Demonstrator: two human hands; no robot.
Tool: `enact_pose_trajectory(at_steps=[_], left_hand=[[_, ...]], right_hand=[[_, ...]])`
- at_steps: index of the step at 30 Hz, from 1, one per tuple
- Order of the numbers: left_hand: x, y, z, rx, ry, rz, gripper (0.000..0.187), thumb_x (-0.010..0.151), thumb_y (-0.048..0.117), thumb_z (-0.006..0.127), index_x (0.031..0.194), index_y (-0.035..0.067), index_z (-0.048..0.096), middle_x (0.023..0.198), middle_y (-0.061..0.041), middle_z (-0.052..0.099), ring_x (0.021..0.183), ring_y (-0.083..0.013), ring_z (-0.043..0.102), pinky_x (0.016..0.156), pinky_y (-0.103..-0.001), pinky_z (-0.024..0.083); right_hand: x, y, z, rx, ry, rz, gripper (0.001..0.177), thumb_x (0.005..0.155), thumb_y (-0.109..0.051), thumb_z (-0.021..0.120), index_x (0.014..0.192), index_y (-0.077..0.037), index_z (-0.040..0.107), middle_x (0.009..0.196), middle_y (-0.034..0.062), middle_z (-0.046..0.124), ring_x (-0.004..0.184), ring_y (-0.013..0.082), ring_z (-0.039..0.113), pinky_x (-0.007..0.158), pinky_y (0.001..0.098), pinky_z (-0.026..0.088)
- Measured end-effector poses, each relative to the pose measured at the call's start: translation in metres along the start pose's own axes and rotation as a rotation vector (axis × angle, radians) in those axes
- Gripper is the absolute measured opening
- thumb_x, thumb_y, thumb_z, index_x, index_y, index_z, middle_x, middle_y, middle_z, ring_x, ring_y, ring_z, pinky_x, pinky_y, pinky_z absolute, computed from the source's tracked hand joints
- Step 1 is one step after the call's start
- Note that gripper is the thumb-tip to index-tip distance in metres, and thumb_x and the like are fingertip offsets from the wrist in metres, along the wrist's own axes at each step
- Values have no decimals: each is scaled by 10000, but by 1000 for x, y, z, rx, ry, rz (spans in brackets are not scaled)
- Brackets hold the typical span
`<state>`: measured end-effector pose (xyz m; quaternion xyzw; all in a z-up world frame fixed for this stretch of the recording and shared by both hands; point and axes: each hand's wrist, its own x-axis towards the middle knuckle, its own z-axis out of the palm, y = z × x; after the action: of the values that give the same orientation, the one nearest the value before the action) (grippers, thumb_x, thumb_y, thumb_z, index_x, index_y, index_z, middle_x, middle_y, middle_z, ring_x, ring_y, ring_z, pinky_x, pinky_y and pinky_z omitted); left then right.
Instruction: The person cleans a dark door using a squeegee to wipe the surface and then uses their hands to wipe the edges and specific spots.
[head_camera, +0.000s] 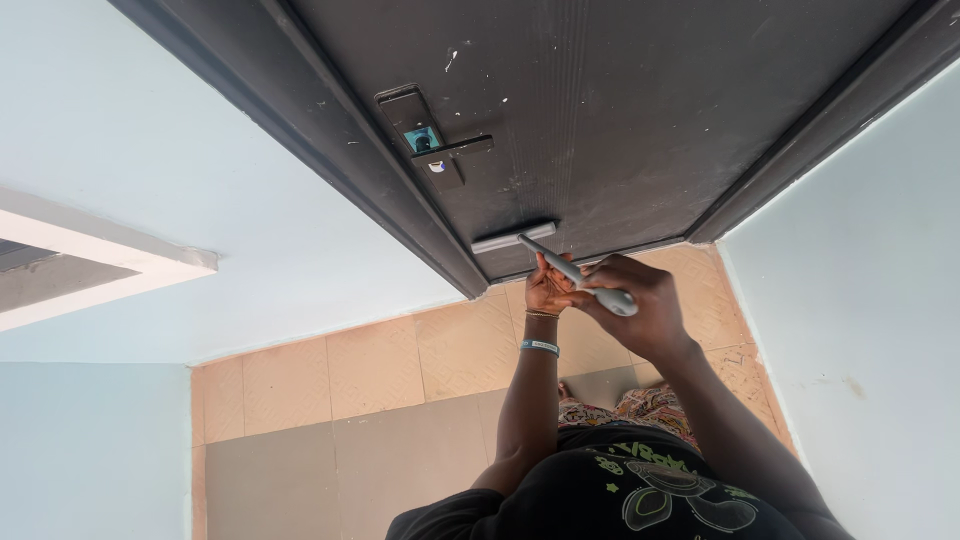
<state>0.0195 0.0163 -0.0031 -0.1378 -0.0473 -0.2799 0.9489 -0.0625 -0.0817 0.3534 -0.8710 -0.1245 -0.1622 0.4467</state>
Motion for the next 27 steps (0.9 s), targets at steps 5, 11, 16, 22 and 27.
enact_pose_trajectory(at_steps=[5, 11, 16, 22, 27], left_hand=[[19, -14, 16, 41, -244, -88, 676, 1171, 465, 243, 1323, -68, 628, 1138, -274, 742, 1010, -348, 762, 885, -464, 624], [45, -31, 52, 136, -532, -141, 777, 1127, 517, 154, 1377, -82, 583, 1073, -281, 752, 954, -388, 753, 864, -443, 616], [42, -51, 32, 36, -123, -12, 729, 1164, 525, 256, 1233, -71, 670, 1088, -223, 762, 982, -334, 761, 900, -420, 626], [55, -97, 30, -9, -95, 48, 667, 1185, 491, 310, 1100, -28, 720, 1145, -228, 755, 996, -279, 769, 931, -395, 633], [73, -136, 52, 158, -162, -46, 592, 1126, 464, 367, 1104, 0, 733, 1112, -224, 750, 989, -309, 757, 857, -407, 637]], right_hand=[[-3, -22, -40, 161, 183, -98, 318, 810, -233, 884, 929, -5, 697, 890, 112, 748, 799, 189, 751, 687, 291, 598], [6, -43, -85, 210, 243, -141, 232, 804, -206, 834, 845, -23, 698, 871, 114, 733, 740, 149, 732, 596, 257, 550], [19, -24, -107, 174, 142, 10, 85, 924, -63, 792, 902, -8, 732, 882, 95, 746, 725, 154, 729, 613, 251, 533], [1, 0, -141, 49, 137, -72, 103, 926, -63, 809, 919, -13, 719, 936, 113, 755, 798, 170, 747, 682, 267, 570], [-14, 22, -177, 228, 250, -119, 183, 955, -60, 795, 834, -30, 660, 810, 73, 712, 674, 116, 687, 530, 219, 481]])
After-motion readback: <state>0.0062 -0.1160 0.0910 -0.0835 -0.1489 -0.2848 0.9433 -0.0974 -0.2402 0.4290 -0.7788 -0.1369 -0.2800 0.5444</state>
